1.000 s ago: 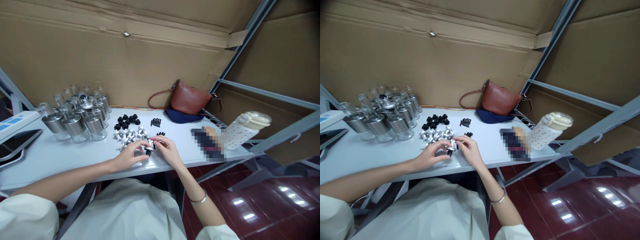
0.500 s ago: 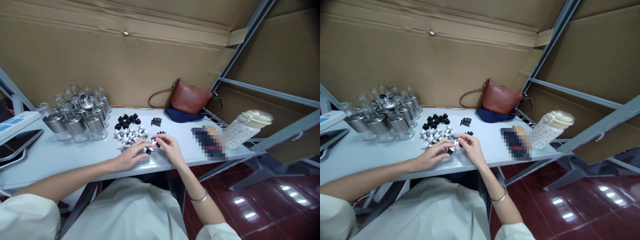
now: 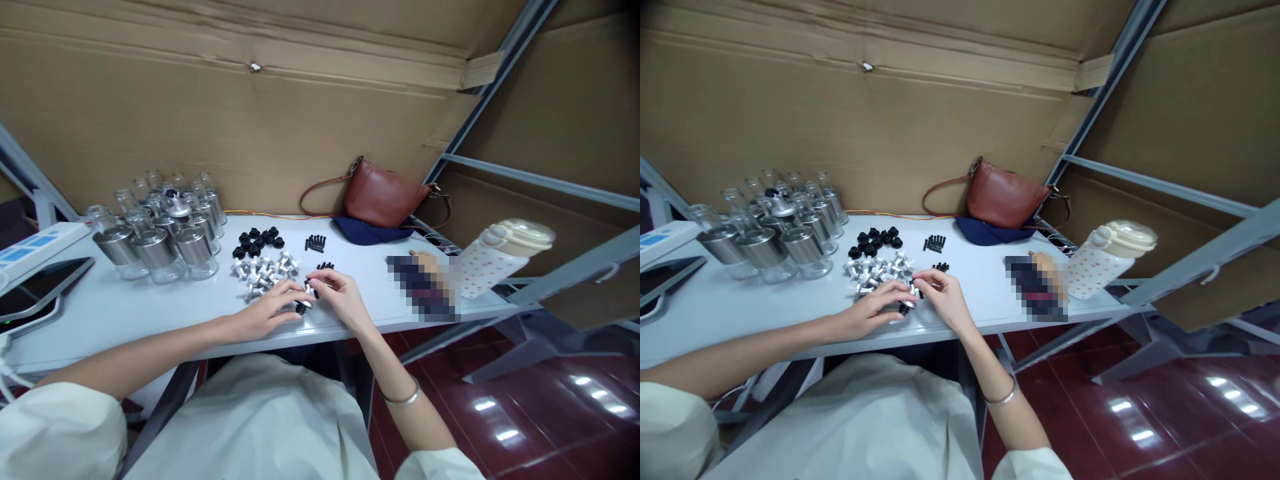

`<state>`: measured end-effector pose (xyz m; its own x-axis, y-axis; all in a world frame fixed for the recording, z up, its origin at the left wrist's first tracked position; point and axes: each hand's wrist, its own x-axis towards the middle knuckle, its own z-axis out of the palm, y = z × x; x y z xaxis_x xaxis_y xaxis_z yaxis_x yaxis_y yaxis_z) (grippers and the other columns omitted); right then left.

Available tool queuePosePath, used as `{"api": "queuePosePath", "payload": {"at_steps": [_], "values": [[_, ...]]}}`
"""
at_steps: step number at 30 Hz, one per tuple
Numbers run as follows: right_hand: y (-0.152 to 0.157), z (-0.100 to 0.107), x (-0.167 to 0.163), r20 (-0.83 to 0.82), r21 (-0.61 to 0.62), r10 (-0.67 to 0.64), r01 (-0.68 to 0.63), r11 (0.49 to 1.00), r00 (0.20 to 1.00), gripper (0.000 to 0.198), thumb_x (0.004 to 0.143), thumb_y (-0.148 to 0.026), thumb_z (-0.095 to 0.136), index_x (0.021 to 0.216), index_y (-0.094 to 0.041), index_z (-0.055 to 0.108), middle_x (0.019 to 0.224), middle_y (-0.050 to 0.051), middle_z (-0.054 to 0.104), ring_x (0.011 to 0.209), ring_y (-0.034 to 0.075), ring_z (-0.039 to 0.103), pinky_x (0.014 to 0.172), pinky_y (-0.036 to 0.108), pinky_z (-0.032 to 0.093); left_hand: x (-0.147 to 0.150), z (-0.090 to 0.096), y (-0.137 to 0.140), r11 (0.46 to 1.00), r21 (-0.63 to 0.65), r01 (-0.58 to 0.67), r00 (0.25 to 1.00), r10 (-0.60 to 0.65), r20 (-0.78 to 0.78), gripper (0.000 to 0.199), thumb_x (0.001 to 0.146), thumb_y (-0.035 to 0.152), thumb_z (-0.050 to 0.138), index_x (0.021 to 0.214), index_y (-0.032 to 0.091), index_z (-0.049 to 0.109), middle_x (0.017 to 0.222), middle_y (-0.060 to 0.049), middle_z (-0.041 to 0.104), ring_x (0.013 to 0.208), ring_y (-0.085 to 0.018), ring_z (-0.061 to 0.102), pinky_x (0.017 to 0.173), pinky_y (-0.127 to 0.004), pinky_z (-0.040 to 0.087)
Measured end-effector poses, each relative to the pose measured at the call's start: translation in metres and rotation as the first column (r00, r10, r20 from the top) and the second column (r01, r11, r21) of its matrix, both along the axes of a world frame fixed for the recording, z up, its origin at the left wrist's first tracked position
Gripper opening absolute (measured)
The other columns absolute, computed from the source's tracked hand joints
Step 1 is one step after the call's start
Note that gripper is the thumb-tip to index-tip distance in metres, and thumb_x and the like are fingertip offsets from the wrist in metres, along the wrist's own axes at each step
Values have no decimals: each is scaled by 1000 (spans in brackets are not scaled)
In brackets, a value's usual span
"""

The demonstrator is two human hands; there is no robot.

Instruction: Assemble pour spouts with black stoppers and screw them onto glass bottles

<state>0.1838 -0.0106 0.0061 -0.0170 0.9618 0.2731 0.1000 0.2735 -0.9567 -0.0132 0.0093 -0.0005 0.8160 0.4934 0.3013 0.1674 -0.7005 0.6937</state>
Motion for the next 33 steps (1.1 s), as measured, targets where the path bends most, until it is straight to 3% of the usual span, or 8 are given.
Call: {"api": "queuePosePath", "payload": {"at_steps": [6, 11, 19, 25, 29, 33], "values": [[-2, 1, 0, 14, 35, -21, 21, 999, 1000, 19, 76, -36, 65, 83, -20, 73, 81, 4, 69, 67, 15, 58, 64, 28, 47, 1, -1, 0, 999, 30, -11, 1000, 10, 17, 37, 94, 30, 45, 131, 27, 44, 124, -9, 51, 117, -22, 45, 103, -41, 36], [-2, 0, 0, 4, 40, -16, 16, 999, 1000, 18, 76, -34, 66, 84, -21, 75, 82, 4, 67, 64, 13, 56, 61, 26, 46, 1, 1, 0, 998, 56, 2, 1000, -3, 21, 28, 94, 29, 44, 122, 25, 51, 119, -8, 52, 116, -21, 46, 104, -41, 36], [-4, 4, 0, 30, 69, 6, -8, 998, 1000, 19, 77, -33, 64, 88, -22, 76, 78, 3, 64, 63, 13, 54, 64, 28, 46, 1, -1, -3, 994, 76, -74, 993, 67, 93, 25, 92, 30, 48, 116, 25, 54, 139, -10, 29, 132, -26, 35, 111, -46, 32], [-6, 3, -2, 38, 113, 19, -24, 993, 999, 21, 80, -35, 63, 94, -24, 75, 79, 2, 60, 61, 12, 52, 64, 29, 45, -1, 0, -5, 996, 57, -66, 990, 58, 129, 27, 92, 31, 47, 118, 24, 53, 144, -11, 29, 115, -23, 52, 107, -44, 40], [-5, -2, -5, -74, 56, 31, -27, 998, 997, 22, 77, -38, 66, 92, -24, 76, 81, 2, 62, 60, 11, 52, 63, 29, 45, -1, 0, -5, 996, 49, -81, 988, 73, 139, 28, 92, 30, 49, 118, 24, 54, 140, -11, 34, 113, -23, 55, 106, -45, 41], [-3, -6, -8, -259, -77, 10, -31, 997, 966, 22, 66, -38, 76, 82, -22, 76, 74, 1, 65, 57, 11, 50, 58, 26, 43, -1, 0, -5, 996, 67, -61, 991, 52, 127, 29, 92, 29, 49, 120, 24, 54, 134, -11, 40, 119, -24, 51, 106, -43, 40]]}}
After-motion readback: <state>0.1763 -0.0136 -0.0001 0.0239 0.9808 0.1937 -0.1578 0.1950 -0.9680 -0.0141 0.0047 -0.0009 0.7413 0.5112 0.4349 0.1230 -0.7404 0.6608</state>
